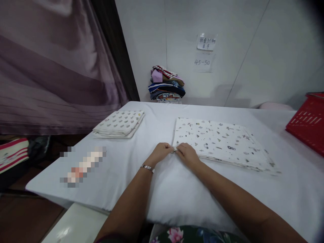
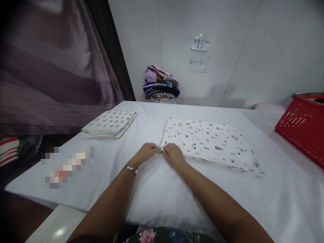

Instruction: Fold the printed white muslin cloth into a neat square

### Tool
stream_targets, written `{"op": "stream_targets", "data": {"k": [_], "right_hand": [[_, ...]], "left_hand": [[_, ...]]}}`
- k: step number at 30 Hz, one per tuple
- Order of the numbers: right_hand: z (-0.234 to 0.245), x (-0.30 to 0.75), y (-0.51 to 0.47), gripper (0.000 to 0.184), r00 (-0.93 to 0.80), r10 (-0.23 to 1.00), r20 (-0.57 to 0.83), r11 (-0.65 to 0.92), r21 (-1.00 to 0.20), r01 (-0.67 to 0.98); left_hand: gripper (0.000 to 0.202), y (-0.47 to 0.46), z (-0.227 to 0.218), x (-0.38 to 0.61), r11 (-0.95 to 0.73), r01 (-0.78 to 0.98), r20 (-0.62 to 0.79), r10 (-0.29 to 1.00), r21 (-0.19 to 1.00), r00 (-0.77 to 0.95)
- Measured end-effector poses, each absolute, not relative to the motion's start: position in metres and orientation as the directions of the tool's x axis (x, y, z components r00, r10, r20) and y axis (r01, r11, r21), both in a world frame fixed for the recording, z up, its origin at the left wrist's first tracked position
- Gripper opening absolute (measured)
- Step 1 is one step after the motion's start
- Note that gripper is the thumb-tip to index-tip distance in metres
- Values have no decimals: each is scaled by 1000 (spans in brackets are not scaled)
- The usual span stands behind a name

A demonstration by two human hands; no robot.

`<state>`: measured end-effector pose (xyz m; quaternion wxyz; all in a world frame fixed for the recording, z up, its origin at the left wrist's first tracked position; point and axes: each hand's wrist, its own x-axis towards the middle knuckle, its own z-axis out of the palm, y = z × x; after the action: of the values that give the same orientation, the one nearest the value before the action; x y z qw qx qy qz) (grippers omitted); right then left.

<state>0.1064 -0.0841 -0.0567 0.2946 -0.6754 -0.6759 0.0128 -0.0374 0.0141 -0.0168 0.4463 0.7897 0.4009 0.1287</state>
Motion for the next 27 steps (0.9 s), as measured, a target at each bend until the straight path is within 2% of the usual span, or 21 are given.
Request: {"op": "stream_targets", "data": {"k": [3, 9, 12, 15, 17, 20, 24, 27], "right_hand": [[-58, 108, -83, 10, 130, 915, 383, 76, -478, 875], [-62, 108, -82, 11, 162, 896, 413, 89, -525, 846], [-61, 107, -82, 12, 164, 892, 422, 91, -522, 848], [-58, 105, -83, 14, 166, 880, 445, 109, -530, 841], [-57, 103, -85, 14, 174, 862, 477, 131, -541, 830], [-55, 101, -87, 14, 172, 841, 514, 163, -543, 823], [-53, 100, -89, 17, 173, 818, 548, 164, -512, 843], [-54, 99, -90, 19, 124, 825, 551, 155, -432, 889]], "left_hand": [[20, 18, -18, -40, -336, 580, -157, 754, 742, 638], [29, 3, -20, -28, -463, 772, -101, 827, 436, 553], [24, -4, -22, -22, -472, 792, -71, 841, 388, 536], [17, -5, -25, -20, -442, 772, -53, 853, 457, 519], [13, -3, -26, -21, -358, 708, -89, 856, 609, 510], [11, -1, -27, -22, -108, 548, -237, 821, 829, 520], [16, -2, -27, -24, 61, 440, -318, 778, 896, 541], [18, -2, -27, -25, 153, 381, -355, 759, 912, 545]]}}
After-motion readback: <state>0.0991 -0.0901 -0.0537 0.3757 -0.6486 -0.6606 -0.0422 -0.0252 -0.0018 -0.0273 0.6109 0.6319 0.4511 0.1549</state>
